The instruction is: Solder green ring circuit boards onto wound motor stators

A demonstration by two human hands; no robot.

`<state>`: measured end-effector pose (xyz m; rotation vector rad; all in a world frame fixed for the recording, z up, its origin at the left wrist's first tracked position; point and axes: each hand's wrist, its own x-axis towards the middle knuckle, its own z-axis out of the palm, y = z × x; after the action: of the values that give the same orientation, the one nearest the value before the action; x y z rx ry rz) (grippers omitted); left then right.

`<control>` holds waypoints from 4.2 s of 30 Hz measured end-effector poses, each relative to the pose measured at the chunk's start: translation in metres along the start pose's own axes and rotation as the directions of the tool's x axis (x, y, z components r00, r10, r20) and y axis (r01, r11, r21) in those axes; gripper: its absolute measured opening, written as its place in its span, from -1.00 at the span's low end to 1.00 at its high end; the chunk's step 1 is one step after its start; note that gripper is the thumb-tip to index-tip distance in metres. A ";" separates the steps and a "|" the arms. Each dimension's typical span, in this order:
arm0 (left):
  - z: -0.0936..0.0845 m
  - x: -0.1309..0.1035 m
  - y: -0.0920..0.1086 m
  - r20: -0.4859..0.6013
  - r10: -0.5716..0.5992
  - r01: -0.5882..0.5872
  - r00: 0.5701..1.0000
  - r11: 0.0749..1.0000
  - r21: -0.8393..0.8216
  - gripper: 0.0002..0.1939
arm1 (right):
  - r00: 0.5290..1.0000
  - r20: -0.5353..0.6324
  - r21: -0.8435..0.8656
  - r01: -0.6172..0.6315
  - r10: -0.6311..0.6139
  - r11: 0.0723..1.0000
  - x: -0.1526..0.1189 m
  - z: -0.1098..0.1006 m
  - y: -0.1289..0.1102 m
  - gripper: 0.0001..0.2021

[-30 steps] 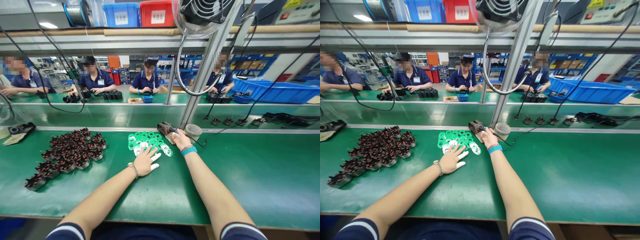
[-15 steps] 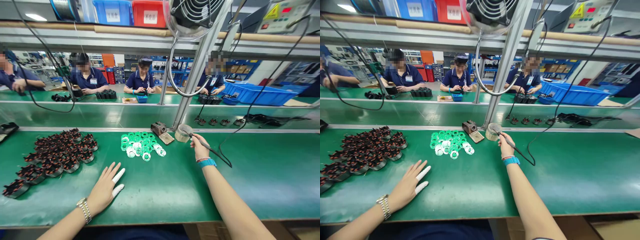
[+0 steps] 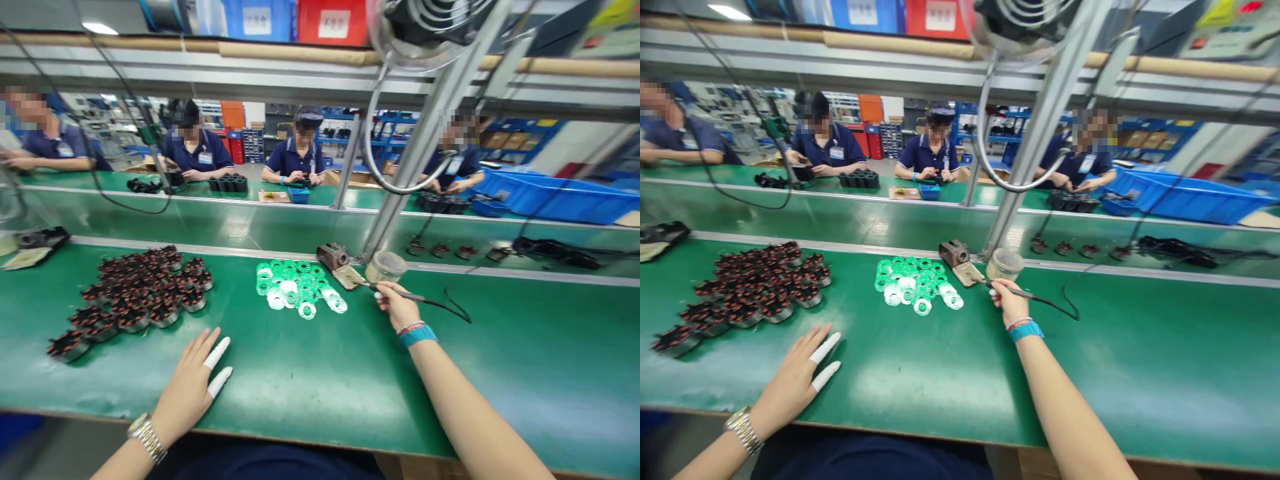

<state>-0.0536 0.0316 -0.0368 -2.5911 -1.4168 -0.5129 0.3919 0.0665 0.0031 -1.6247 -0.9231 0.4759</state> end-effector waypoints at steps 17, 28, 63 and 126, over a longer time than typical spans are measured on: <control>-0.031 0.080 -0.061 0.039 -0.134 0.126 0.990 0.980 0.151 -0.86 | 0.786 0.423 -0.377 0.605 -0.450 0.701 -0.049 0.025 -0.001 -0.78; -0.037 0.023 0.039 0.099 0.030 -0.001 0.995 0.959 -0.282 -0.65 | 0.726 0.494 -0.431 0.682 -0.478 0.591 -0.056 0.077 -0.003 -0.71; -0.053 0.013 0.046 0.477 -0.048 0.441 0.878 0.471 -0.764 -0.48 | 0.662 0.414 0.141 0.631 -0.625 0.763 -0.206 0.089 -0.064 -0.79; -0.034 0.010 0.033 0.223 0.164 0.100 0.961 0.545 -0.833 -0.46 | 0.647 0.697 0.049 0.388 -0.310 0.920 -0.187 0.062 -0.061 -0.86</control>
<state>-0.0284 0.0117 0.0003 -3.5647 -1.4072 -1.1024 0.2135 -0.0371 0.0132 -1.2953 -1.8279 0.7987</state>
